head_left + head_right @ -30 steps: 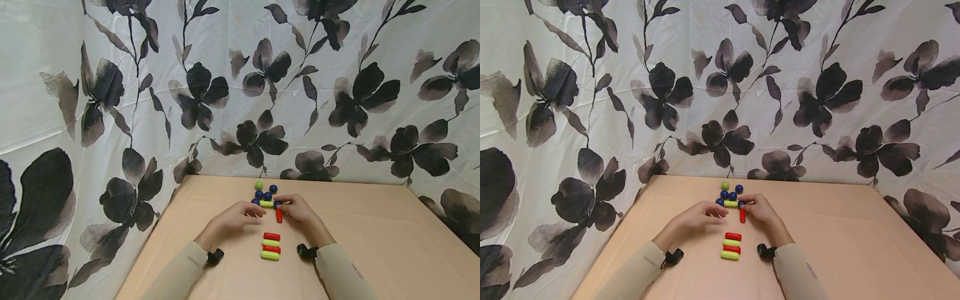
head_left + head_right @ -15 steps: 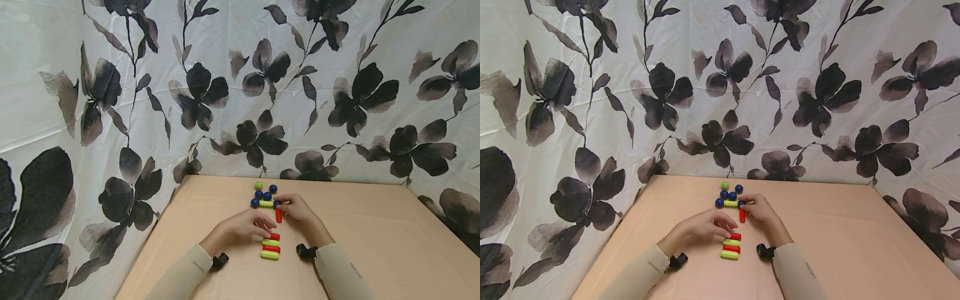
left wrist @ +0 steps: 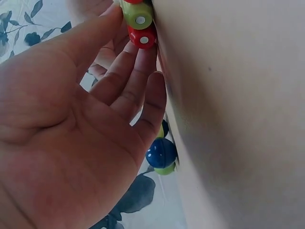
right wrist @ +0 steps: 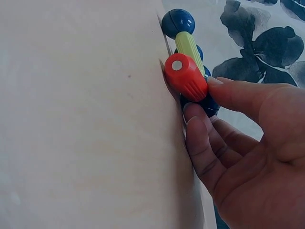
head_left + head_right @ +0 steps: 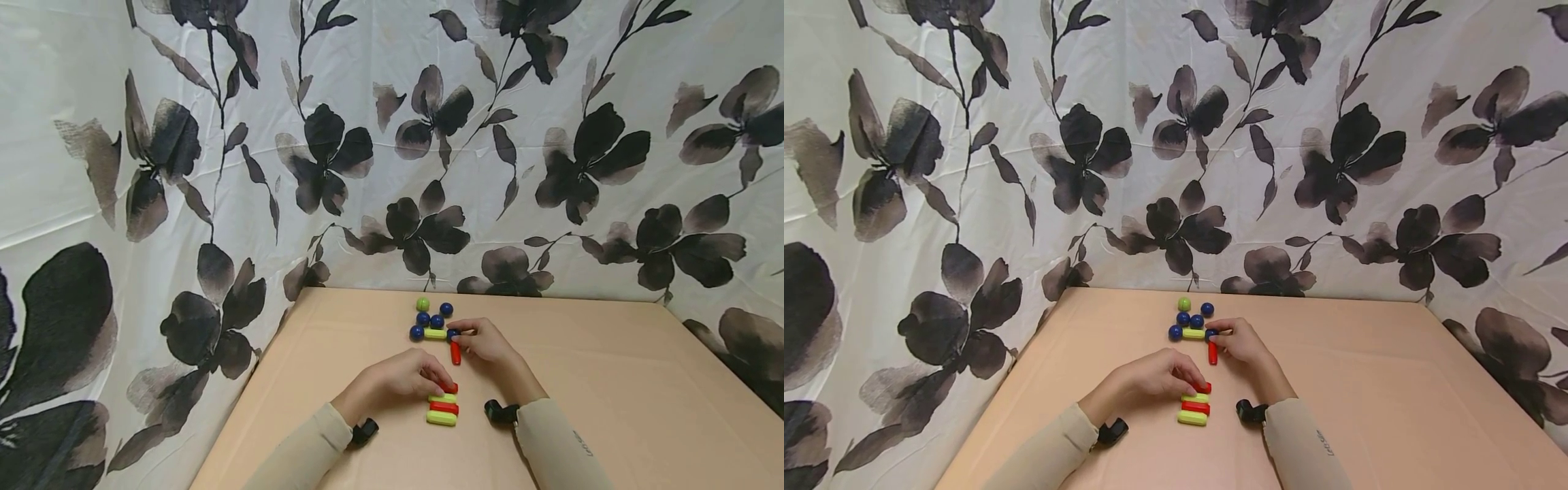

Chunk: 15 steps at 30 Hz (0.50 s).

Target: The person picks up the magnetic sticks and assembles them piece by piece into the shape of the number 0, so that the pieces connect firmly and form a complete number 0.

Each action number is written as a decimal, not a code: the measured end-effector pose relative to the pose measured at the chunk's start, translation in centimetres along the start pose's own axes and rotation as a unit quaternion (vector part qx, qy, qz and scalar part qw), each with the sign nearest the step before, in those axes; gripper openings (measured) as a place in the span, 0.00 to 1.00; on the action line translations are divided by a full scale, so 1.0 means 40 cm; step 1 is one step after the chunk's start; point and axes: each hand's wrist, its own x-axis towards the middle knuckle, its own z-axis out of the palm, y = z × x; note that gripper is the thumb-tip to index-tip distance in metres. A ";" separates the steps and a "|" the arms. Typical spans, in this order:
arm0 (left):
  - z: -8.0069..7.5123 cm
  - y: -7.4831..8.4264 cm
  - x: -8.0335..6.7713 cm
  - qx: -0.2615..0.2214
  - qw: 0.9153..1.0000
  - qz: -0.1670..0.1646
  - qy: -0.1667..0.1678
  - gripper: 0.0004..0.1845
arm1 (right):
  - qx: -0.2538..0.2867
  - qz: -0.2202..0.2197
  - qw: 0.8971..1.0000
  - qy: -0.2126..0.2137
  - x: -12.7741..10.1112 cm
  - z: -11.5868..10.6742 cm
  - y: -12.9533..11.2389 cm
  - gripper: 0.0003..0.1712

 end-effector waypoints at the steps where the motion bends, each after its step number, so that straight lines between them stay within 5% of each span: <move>1: 0.000 0.001 0.000 0.002 1.000 -0.002 -0.002 0.12 | -0.001 0.001 1.000 0.001 0.000 0.000 -0.001 0.18; 15: 0.004 0.013 0.001 0.029 0.999 -0.015 0.011 0.10 | -0.005 0.000 1.000 -0.005 -0.009 -0.001 -0.007 0.18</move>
